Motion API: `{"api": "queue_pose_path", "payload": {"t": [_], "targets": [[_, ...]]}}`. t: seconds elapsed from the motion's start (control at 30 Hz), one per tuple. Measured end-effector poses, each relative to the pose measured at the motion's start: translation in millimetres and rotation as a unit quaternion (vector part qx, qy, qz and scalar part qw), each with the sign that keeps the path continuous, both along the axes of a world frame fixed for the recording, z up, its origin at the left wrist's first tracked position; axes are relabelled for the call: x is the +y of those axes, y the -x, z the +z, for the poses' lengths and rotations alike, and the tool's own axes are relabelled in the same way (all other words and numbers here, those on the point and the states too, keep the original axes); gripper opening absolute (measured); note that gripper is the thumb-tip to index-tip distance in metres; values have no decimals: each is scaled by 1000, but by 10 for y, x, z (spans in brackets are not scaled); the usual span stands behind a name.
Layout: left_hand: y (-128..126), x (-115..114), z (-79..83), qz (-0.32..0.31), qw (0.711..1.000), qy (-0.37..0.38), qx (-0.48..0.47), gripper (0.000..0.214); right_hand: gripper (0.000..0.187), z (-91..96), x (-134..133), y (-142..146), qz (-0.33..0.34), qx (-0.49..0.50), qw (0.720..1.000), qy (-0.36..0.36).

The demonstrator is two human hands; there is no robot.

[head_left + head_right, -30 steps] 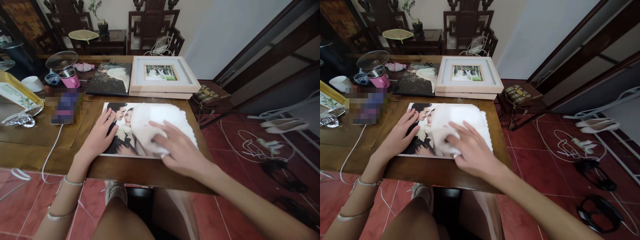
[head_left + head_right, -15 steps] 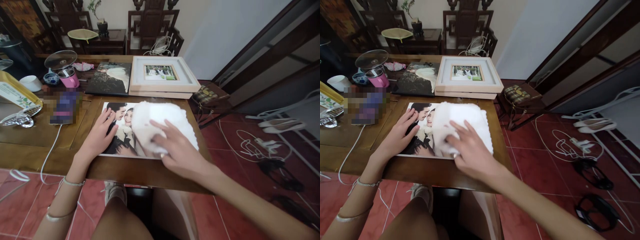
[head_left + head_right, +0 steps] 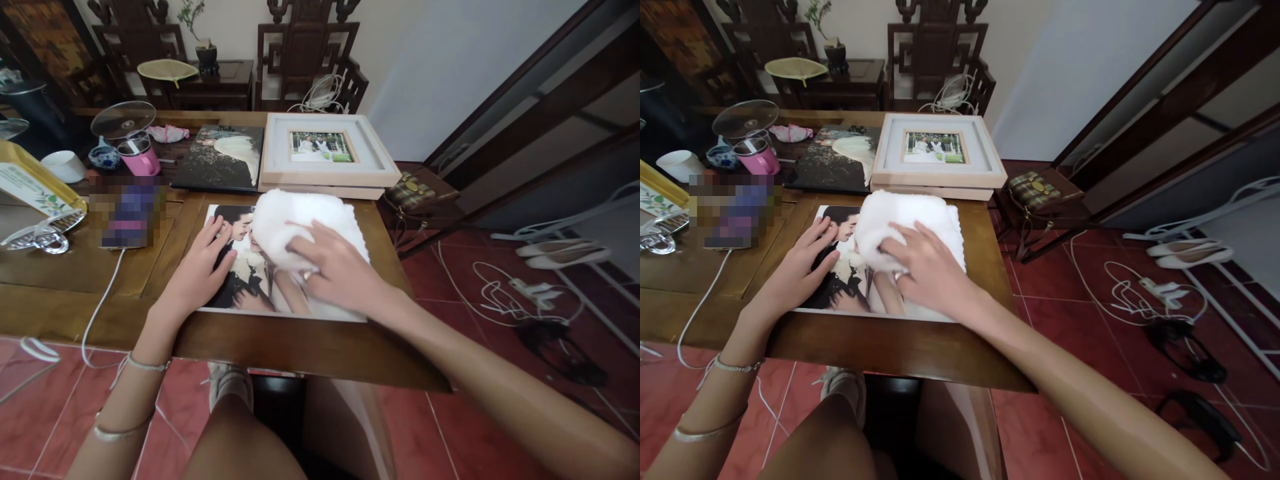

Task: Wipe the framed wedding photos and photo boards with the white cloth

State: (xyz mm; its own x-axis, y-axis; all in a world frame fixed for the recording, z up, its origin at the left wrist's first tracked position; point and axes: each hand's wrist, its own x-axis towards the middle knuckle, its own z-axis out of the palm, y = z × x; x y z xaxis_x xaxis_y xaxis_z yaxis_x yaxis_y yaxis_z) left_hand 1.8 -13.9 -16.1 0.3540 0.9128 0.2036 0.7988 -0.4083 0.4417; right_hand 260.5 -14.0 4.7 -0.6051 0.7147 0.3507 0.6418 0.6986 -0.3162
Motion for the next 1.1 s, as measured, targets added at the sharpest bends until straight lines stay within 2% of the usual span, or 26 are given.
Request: {"api": "queue_pose_path", "payload": {"t": [0.1, 0.2, 0.3, 0.47, 0.57, 0.63, 0.7, 0.87, 0.93, 1.0, 1.1], "targets": [[0, -2, -1, 0, 1000, -2, -1, 56, 44, -27, 292, 24, -34, 6, 999, 15], [-8, -4, 2, 3, 1000, 0, -2, 56, 45, -61, 312, 51, -44, 15, 999, 2], [-11, -3, 3, 2, 1000, 3, 2, 57, 44, -78, 28, 94, -19, 13, 1000, -9], [25, 10, -19, -6, 1000, 12, 3, 56, 47, 8, -706, 178, 76, 5, 997, 22], [50, 17, -34, -11, 1000, 18, 0, 59, 47, 66, -883, 174, 119, -7, 992, 47], [48, 17, -35, -12, 1000, 16, 2, 59, 51, 72, -804, 141, 128, -4, 990, 55], [33, 12, -28, -10, 1000, 9, 7, 57, 53, 56, -599, 101, 111, 2, 992, 53], [-3, -9, -8, 2, 1000, -6, 6, 57, 40, 32, 82, 99, 20, -6, 1000, 20], [-1, -13, -12, 3, 1000, -6, 0, 56, 36, 38, 271, 159, -11, -16, 1000, 22], [5, -12, -22, 3, 1000, -5, -2, 56, 36, 37, 346, 241, -38, -31, 999, 22], [12, -3, -35, 1, 1000, 0, 1, 57, 44, 32, 214, 365, -58, -60, 996, 7]]}}
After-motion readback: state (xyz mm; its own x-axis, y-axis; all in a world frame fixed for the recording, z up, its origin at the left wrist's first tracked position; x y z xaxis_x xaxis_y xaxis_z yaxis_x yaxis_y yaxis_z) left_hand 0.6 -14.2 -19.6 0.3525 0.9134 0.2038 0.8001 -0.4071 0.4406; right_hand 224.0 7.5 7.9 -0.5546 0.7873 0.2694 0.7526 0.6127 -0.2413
